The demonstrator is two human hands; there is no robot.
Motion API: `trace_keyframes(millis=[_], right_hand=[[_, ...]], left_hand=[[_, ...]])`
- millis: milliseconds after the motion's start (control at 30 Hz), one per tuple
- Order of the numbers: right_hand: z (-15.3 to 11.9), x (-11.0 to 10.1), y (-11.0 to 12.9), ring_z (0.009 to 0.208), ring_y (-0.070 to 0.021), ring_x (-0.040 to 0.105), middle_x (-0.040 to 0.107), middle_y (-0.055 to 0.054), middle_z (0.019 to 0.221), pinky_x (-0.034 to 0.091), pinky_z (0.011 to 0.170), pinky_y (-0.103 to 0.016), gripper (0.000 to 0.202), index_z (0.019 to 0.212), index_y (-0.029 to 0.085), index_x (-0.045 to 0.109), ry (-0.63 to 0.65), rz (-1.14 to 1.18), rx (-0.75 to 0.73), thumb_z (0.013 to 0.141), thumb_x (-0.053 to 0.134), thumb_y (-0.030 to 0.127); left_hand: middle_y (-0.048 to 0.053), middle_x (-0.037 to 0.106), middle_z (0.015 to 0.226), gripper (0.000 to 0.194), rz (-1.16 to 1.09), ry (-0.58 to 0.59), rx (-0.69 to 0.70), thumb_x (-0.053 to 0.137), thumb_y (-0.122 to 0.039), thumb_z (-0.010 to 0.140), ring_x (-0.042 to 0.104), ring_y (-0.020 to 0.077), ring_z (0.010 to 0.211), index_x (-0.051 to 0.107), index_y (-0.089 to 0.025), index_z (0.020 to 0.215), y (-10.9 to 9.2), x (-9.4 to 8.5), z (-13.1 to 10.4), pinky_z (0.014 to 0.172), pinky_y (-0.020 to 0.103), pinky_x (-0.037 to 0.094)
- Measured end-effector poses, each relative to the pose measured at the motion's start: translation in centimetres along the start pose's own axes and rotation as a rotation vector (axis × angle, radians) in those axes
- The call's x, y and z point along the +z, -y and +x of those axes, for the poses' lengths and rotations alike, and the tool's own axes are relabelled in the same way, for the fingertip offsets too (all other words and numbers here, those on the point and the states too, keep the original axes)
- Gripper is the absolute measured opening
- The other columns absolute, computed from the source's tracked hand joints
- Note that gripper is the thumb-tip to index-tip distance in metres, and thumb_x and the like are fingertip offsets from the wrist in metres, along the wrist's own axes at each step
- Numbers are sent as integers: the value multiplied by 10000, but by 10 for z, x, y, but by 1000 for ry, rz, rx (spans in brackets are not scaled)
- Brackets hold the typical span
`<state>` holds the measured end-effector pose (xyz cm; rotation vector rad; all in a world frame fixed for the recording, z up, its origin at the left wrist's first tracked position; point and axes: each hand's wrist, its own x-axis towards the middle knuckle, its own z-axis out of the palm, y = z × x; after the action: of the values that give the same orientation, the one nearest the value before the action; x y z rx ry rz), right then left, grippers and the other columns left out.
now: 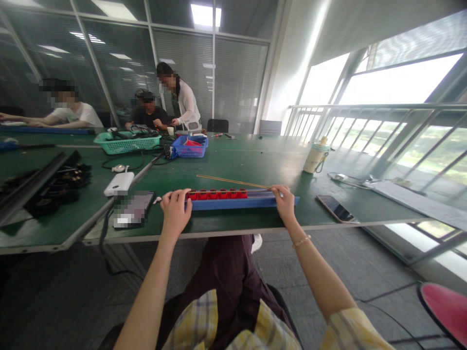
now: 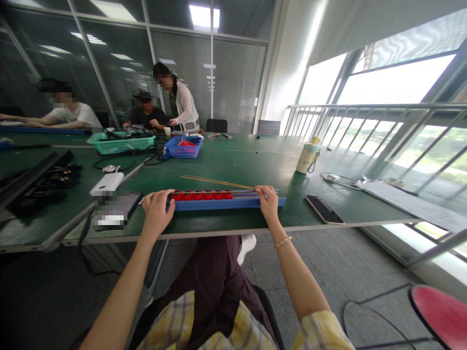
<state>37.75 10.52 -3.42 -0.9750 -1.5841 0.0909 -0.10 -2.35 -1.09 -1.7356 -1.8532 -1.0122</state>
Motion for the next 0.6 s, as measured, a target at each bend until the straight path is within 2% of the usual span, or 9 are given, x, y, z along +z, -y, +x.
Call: trace_keyframes(millis=[267,600], right_hand=[[0,-2,3,948,-250,603,724,-72,887,480,880,-394,351,860,225,750,-17,7,-12,945,528,483],[0,0,5,988,-261,586,724,-72,906,481,904,-414,341,859,246,752,11,8,-50,945,529,490]], left_hand=[[124,621,1237,346,-3,-12,3,437,-340,947,422,330,1178,640,-214,1198,1,2,-1,983,491,367],[135,621,1266,441,-16,12,-17,419,-346,952,420,335,1181,548,-206,1350,0,1,0,985,501,354]])
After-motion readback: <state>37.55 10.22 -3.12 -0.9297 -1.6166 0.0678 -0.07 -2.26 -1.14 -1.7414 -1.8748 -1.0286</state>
